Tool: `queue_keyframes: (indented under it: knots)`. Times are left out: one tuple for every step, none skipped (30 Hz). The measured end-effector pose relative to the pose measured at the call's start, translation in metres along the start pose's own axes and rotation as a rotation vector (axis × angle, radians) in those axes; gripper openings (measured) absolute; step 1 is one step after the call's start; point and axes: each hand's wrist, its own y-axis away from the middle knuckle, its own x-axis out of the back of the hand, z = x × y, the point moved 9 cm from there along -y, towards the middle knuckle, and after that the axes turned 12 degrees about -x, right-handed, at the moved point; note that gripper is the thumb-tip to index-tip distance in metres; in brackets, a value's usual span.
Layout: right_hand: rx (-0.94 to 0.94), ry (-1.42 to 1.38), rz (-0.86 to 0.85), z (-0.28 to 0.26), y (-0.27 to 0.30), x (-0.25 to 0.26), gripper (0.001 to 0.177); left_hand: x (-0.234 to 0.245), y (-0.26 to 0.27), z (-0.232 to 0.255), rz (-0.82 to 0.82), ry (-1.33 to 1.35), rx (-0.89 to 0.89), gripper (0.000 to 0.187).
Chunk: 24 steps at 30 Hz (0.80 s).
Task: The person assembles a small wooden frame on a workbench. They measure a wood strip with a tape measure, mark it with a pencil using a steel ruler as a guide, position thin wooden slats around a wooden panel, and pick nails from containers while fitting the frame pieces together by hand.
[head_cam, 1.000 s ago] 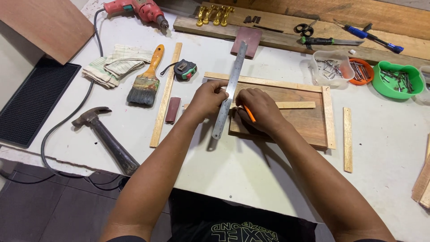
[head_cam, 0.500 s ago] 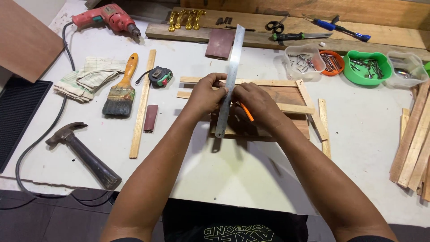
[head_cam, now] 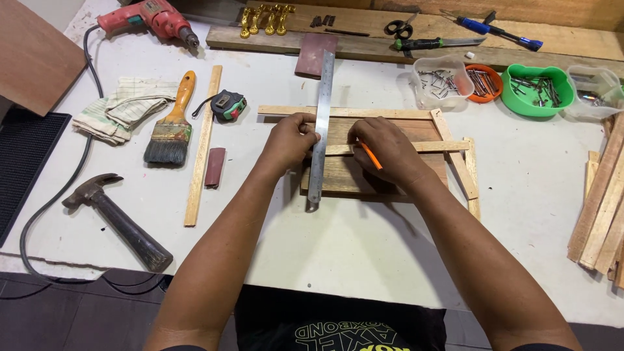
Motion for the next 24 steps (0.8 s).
queue_keyframes:
  knots:
    - [0.002,-0.001,-0.001,-0.004,-0.002,-0.001,0.018,0.005,-0.001,0.0,0.002,0.0,0.001,0.036]
    - [-0.041,-0.016,-0.018,-0.005,-0.006,-0.003,0.02,0.009,-0.001,-0.002,0.007,0.036,0.024,0.037]
    - [-0.083,-0.032,-0.036,-0.006,-0.009,-0.006,0.023,0.014,0.0,-0.005,0.013,0.073,0.046,0.039]
    - [-0.08,-0.033,-0.038,-0.012,-0.011,-0.008,0.023,0.019,0.002,-0.004,0.016,0.072,0.048,0.039]
    - [-0.102,-0.066,-0.056,-0.016,-0.014,-0.012,0.022,0.024,0.005,-0.005,0.024,0.061,0.077,0.038]
    - [-0.123,-0.098,-0.073,-0.02,-0.017,-0.016,0.022,0.031,0.009,-0.006,0.033,0.05,0.107,0.037]
    - [-0.119,-0.1,-0.076,-0.023,-0.02,-0.02,0.022,0.033,0.01,-0.012,0.038,0.049,0.109,0.037]
    - [-0.11,-0.106,-0.091,-0.026,-0.023,-0.025,0.02,0.035,0.011,-0.016,0.05,0.096,0.096,0.039]
    - [-0.102,-0.113,-0.106,-0.029,-0.026,-0.031,0.018,0.036,0.011,-0.02,0.061,0.142,0.082,0.04]
    - [-0.098,-0.114,-0.112,-0.029,-0.026,-0.033,0.018,0.034,0.013,-0.021,0.067,0.143,0.086,0.04]
    - [-0.079,-0.113,-0.104,-0.029,-0.026,-0.034,0.019,0.032,0.014,-0.018,0.071,0.115,0.039,0.041]
    - [-0.059,-0.112,-0.097,-0.03,-0.026,-0.035,0.021,0.03,0.015,-0.014,0.076,0.086,-0.007,0.041]
    - [-0.055,-0.113,-0.103,-0.033,-0.024,-0.034,0.021,0.029,0.021,-0.002,0.082,0.087,-0.003,0.041]
    - [-0.048,-0.155,-0.085,-0.035,-0.022,-0.029,0.021,0.027,0.024,0.01,0.064,0.029,0.028,0.055]
    - [-0.041,-0.197,-0.067,-0.036,-0.021,-0.024,0.021,0.023,0.027,0.022,0.047,-0.028,0.058,0.069]
    - [-0.042,-0.194,-0.066,-0.033,-0.021,-0.025,0.021,0.021,0.027,0.02,0.046,-0.026,0.056,0.069]
    - [-0.046,-0.201,-0.072,-0.03,-0.021,-0.026,0.022,0.021,0.025,0.027,0.058,-0.137,-0.044,0.062]
    - [-0.053,-0.209,-0.079,-0.026,-0.019,-0.028,0.022,0.019,0.025,0.034,0.068,-0.248,-0.142,0.056]
    - [-0.057,-0.207,-0.078,-0.022,-0.018,-0.03,0.022,0.016,0.026,0.028,0.064,-0.246,-0.143,0.056]
    - [-0.059,-0.196,-0.08,-0.018,-0.018,-0.033,0.024,0.013,0.025,0.028,0.05,-0.362,-0.205,0.048]
    - [-0.06,-0.185,-0.081,-0.015,-0.019,-0.036,0.026,0.01,0.025,0.028,0.035,-0.477,-0.267,0.041]
    - [-0.06,-0.184,-0.081,-0.013,-0.019,-0.037,0.026,0.013,0.028,0.039,0.036,-0.477,-0.268,0.041]
    - [-0.069,-0.189,-0.078,-0.011,-0.019,-0.038,0.027,0.012,0.031,0.041,-0.039,-0.57,-0.18,0.038]
    - [-0.078,-0.194,-0.076,-0.009,-0.02,-0.04,0.028,0.013,0.035,0.043,-0.114,-0.662,-0.09,0.035]
